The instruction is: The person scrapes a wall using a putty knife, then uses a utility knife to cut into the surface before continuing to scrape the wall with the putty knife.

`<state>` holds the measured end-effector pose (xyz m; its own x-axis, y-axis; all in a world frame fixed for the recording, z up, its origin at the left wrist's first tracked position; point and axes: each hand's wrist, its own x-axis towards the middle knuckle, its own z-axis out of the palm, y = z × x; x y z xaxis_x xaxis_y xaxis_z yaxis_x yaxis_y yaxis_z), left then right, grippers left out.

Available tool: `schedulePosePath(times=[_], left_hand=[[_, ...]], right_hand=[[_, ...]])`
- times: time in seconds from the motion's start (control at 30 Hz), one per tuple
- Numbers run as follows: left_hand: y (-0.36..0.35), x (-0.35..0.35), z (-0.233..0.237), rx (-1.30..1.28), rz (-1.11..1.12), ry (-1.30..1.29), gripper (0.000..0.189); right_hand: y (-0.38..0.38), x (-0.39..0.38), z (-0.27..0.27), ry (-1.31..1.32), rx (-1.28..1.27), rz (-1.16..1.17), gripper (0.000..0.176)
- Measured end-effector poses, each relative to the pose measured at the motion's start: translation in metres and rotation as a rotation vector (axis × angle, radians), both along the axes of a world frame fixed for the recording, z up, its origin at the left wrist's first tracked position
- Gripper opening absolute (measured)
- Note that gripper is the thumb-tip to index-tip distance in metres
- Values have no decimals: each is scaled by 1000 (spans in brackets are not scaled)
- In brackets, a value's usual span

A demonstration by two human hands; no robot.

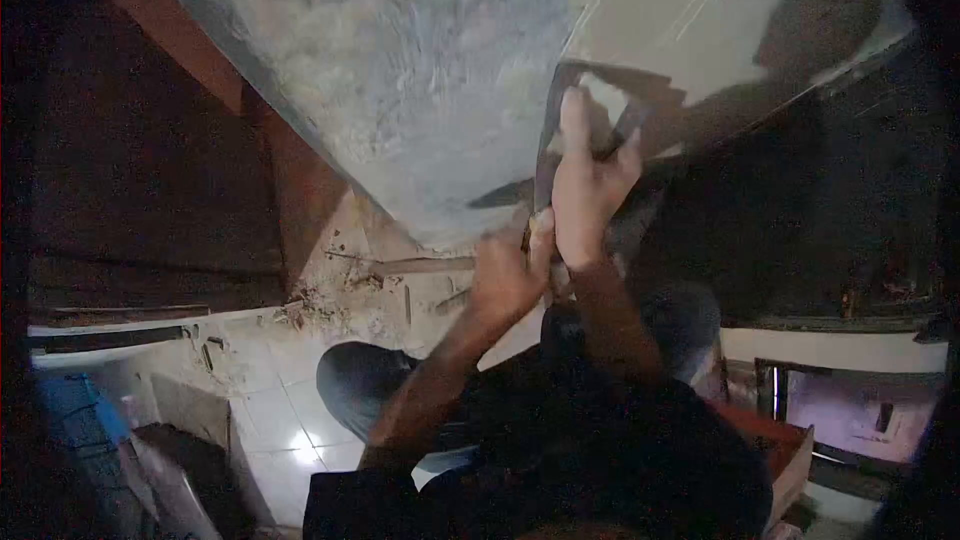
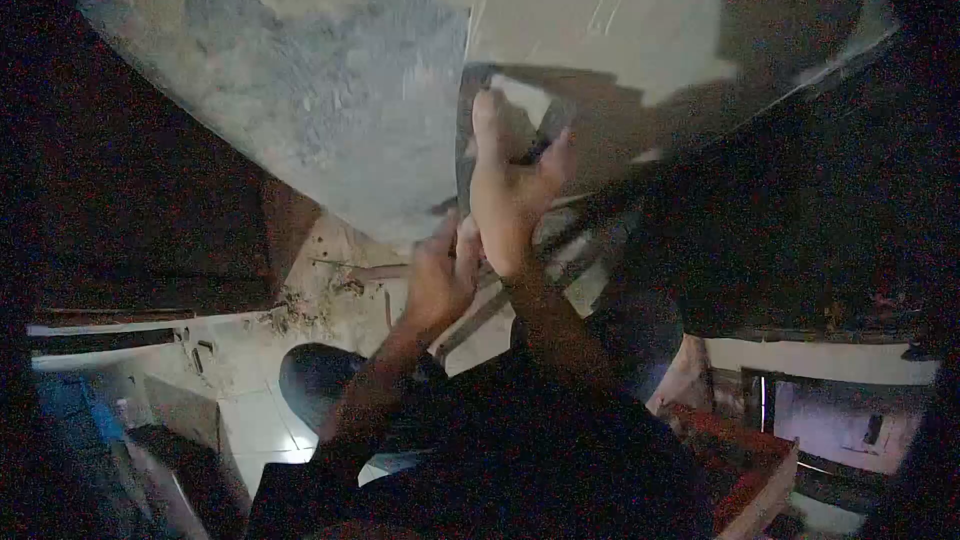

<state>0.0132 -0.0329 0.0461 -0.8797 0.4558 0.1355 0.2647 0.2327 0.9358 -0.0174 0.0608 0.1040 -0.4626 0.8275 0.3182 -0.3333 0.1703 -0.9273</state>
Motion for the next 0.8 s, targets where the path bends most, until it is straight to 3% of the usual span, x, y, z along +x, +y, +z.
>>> schedulePosePath(times=[0.03, 0.07, 0.17, 0.23, 0.3, 0.33, 0.43, 0.47, 0.57, 0.7, 0.73, 0.8], left_hand=[[2, 1, -1, 12, 14, -31, 43], [4, 2, -3, 8, 84, 58, 41], [-4, -5, 16, 3, -74, -29, 33], [3, -2, 0, -36, -4, -31, 32], [8, 3, -13, 93, 51, 43, 31], [3, 3, -4, -65, 52, -20, 30], [-4, -6, 27, 42, -47, -116, 32], [-3, -2, 23, -123, -5, -127, 31], [0, 1, 8, 12, -24, -44, 38], [-7, -3, 23, -10, -15, -13, 38], [-9, -3, 37, 5, -25, -109, 38], [-9, -2, 27, -13, -12, -35, 35]], right_hand=[[4, -2, -6, 21, 28, 13, 34], [10, -5, -14, -4, -23, -4, 46], [-5, 4, 17, 22, -117, 37, 44], [2, -1, -11, -11, -67, 53, 43], [8, -5, -9, -9, 0, 53, 43], [5, -3, 3, 19, 6, 34, 43], [-5, 5, 15, 40, -67, 89, 44], [-7, 7, 11, -25, -71, 56, 40], [3, 0, -4, -43, -82, 8, 36], [-1, 2, 5, -35, -106, 16, 34], [0, 2, 6, -5, -126, 59, 34], [1, 2, 3, -59, -95, 13, 34]])
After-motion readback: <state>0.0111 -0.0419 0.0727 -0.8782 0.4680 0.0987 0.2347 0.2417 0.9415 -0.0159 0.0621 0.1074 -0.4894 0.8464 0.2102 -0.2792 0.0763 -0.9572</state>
